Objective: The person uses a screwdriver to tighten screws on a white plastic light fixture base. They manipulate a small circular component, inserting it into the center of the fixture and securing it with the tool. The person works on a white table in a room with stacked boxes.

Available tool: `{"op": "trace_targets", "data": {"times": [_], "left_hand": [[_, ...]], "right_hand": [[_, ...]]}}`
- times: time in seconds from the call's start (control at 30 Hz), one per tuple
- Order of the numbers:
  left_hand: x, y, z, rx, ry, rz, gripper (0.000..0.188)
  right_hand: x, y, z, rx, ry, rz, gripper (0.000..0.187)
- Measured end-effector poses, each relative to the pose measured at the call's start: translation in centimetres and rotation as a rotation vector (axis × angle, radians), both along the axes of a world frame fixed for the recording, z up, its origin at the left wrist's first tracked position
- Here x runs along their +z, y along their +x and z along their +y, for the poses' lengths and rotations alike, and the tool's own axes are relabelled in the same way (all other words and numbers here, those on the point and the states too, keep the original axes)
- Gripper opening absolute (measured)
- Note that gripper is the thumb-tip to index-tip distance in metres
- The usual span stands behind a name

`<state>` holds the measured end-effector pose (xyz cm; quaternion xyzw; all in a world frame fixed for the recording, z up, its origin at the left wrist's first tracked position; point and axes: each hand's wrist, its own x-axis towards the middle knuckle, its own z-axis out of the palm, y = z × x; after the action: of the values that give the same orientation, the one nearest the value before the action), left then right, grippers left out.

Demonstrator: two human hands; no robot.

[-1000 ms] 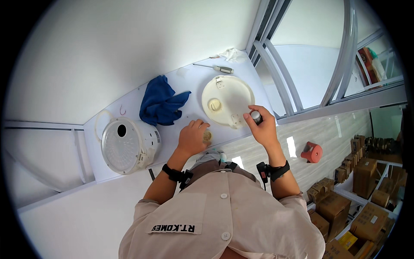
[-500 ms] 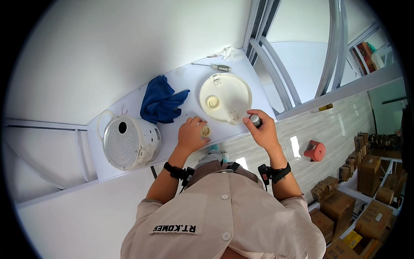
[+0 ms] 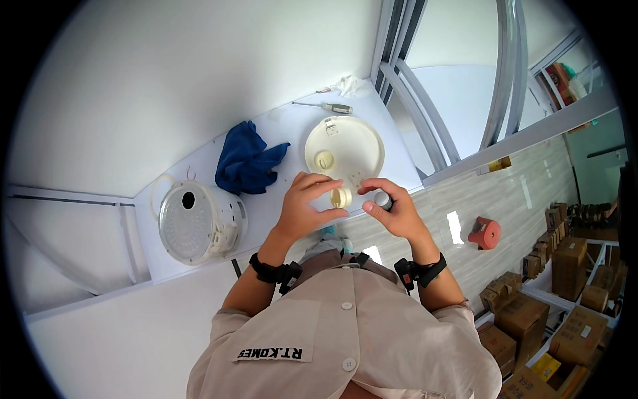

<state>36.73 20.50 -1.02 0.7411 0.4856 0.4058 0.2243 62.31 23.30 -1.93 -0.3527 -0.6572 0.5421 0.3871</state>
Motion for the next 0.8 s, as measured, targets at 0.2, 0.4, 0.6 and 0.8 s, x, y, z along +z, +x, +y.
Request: {"op": "trace_targets", "data": {"times": [0.2,0.4,0.6,0.8], "left_hand": [[-0.4,1.7,1.1,-0.035,0.072,-0.111,0.064],[-0.5,1.7,1.1,-0.033,0.040,0.008,0.057],[-6.0,-0.4,1.7,0.332,-0.335,0.142,0.051],[-9.1,-1.1,3.5,0.515,-0.587,0.044,0.070]], "right_hand": [[0.3,-0.7,0.3,0.046,0.024,0.045,0.044],[-0.5,-0.7,0.6,0.010,0.010,0.000,0.044],[-0.7,-0.6,1.4,-0.113,0.102,-0.108,0.045],[-0.6,-0.6,2.0,-0.158,0.162,-0.063,0.045]]}}
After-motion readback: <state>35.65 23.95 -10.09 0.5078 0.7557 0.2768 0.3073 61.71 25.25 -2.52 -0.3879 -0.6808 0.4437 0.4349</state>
